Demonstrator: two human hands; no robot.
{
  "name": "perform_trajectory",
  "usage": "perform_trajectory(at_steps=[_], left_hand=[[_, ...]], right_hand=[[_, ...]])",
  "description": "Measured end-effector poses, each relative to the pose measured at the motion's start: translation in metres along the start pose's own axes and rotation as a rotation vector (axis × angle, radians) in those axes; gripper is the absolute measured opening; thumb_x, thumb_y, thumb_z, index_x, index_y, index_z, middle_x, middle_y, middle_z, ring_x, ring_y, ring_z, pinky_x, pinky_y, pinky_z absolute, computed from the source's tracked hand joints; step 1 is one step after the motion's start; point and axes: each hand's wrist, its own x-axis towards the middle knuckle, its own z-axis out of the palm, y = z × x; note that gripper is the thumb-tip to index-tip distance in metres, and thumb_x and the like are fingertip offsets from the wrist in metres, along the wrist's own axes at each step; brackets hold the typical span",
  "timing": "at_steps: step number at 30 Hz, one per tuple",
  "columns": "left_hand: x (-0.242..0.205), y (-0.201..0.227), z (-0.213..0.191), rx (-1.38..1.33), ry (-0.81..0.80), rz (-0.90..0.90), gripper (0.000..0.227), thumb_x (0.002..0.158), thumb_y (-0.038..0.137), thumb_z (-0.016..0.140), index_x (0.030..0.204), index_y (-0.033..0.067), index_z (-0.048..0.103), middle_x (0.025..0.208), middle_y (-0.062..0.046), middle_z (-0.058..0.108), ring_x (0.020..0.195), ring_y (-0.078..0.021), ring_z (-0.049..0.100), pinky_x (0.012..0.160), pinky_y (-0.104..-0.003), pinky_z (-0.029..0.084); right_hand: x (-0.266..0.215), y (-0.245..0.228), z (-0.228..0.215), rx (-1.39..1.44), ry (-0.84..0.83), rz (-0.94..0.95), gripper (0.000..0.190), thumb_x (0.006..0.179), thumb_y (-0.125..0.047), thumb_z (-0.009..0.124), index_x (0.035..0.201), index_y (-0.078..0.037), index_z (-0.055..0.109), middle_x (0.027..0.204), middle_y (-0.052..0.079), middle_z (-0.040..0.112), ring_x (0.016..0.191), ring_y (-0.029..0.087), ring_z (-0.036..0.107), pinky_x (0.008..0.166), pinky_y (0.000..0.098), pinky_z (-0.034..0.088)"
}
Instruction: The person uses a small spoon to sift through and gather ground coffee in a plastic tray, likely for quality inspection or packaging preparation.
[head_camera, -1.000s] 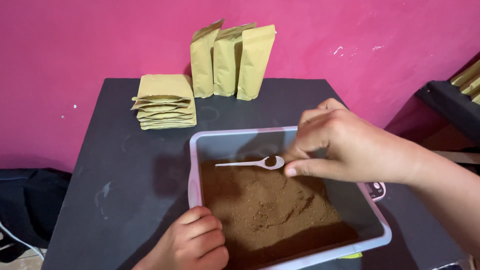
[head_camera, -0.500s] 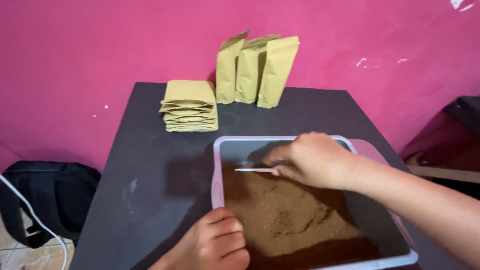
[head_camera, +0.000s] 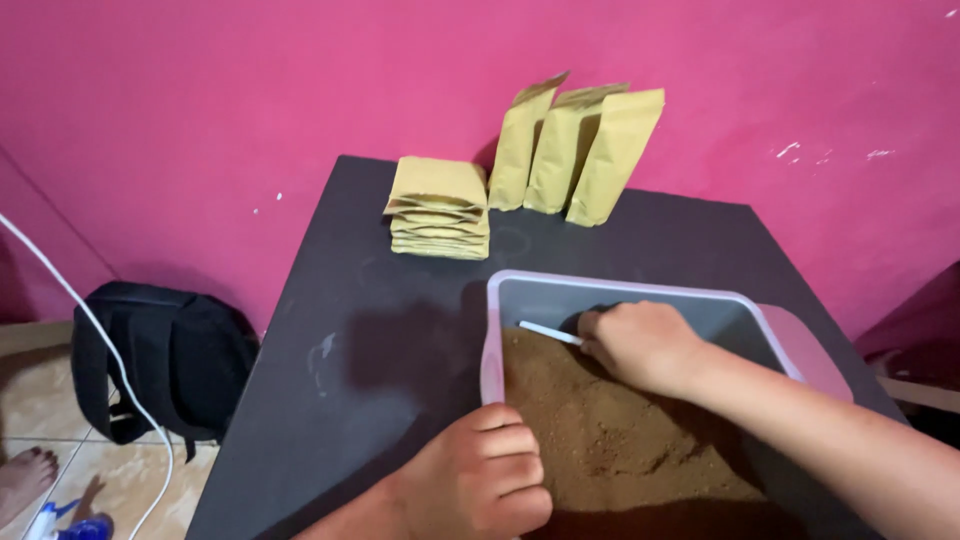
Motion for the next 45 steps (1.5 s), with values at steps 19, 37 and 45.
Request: perform_trajectory(at_steps=[19, 37, 45], left_hand=[[-0.001, -0.012, 0.014, -0.07, 0.011, 0.032, 0.014, 0.079, 0.004, 0.071, 0.073, 0.0088, 0.059, 0.08, -0.006, 0.059, 0.072, -0.0212, 0.056, 0.08, -0.036, 0.052], [-0.012, -0.018, 0.034, 0.086, -0.046, -0.007, 0.025, 0.089, 0.012, 0.064, 0.066, 0.0176, 0.053, 0.073, 0.006, 0.059, 0.071, -0.0113, 0.061, 0.078, -0.027, 0.053], [0.017, -0.001, 0.02, 0.052, 0.075, 0.024, 0.015, 0.081, 0.007, 0.066, 0.069, 0.0078, 0.057, 0.083, -0.007, 0.063, 0.078, -0.0243, 0.06, 0.077, -0.04, 0.053]], right_hand=[[-0.061, 0.049, -0.006, 1.69, -0.191, -0.198, 0.015, 0.102, -0.003, 0.055, 0.106, 0.001, 0.069, 0.066, 0.007, 0.063, 0.054, 0.009, 0.052, 0.044, 0.0221, 0.031], [-0.109, 0.114, -0.047, 0.961, -0.332, 0.078, 0.037, 0.086, -0.012, 0.059, 0.11, -0.007, 0.087, 0.09, 0.001, 0.081, 0.065, 0.012, 0.065, 0.06, 0.0255, 0.059], [-0.094, 0.071, -0.04, 1.177, -0.17, -0.451, 0.037, 0.084, 0.007, 0.056, 0.112, -0.001, 0.078, 0.093, 0.005, 0.086, 0.08, 0.013, 0.079, 0.072, 0.0262, 0.065]])
